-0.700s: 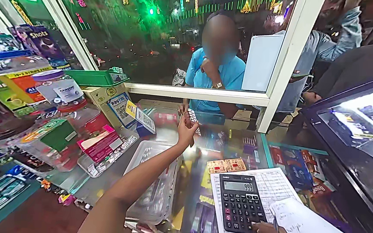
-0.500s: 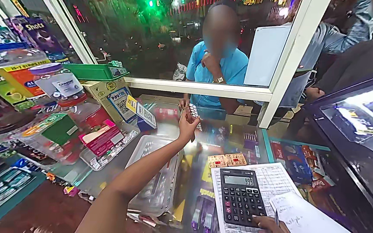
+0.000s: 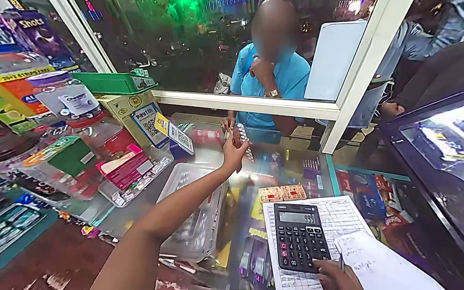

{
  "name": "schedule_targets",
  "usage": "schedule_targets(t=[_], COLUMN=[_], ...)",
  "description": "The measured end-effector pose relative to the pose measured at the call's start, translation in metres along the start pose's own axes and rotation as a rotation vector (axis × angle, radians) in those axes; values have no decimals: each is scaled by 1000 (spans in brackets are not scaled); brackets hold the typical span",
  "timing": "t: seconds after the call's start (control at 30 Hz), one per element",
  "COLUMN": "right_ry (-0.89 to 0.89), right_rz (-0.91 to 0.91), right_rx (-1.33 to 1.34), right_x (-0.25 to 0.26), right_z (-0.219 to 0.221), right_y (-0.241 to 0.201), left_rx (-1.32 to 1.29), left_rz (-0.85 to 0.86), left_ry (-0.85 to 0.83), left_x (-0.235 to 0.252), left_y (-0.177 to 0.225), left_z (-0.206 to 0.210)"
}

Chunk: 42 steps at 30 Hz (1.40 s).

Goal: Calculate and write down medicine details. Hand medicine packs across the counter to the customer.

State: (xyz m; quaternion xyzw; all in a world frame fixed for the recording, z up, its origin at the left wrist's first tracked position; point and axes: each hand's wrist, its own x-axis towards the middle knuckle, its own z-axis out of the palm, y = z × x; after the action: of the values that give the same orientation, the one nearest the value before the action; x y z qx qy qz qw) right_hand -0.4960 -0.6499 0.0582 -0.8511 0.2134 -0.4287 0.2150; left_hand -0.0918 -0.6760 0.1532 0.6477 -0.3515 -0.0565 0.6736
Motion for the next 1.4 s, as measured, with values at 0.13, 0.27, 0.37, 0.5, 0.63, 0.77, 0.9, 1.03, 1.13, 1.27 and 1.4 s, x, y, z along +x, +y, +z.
schedule_targets(t=[0.13,0.27,0.37,0.5,0.63,0.77,0.9,1.03,1.13,1.27,1.4], right_ry=[3,16,21,10,41,38,28,-14,11,85,34], right_rz=[-9,-4,3,12,-3,-26,-82,-93,-106,-128,-53], right_rx=[3,-8,-4,-3,-25,-24,-61,-67,-77,-87,-101], right_x=[-1,0,-1,0,2,7,21,19,12,6,4], right_z=[0,0,0,-1,2,0,5,17,18,18,20], right_y=[-1,-2,-2,-5,-2,-17,-25,-20,-14,-14,-14], left_rx=[37,43,-1,-14,-11,36,0,36,70,89,87], left_rz=[-24,-57,-71,-96,-155,-174,-175,-182,-205,-212,-230], left_ry=[-72,-92,-100,-118,-151,-184,-162,-158,-172,-188,-202], left_x=[0,0,2,5,6,-2,6,9,8,6,1], left_y=[-3,-2,-6,-9,-7,-9,-5,-9,-5,-7,-4], left_z=[-1,-1,1,1,2,-4,1,1,1,0,0])
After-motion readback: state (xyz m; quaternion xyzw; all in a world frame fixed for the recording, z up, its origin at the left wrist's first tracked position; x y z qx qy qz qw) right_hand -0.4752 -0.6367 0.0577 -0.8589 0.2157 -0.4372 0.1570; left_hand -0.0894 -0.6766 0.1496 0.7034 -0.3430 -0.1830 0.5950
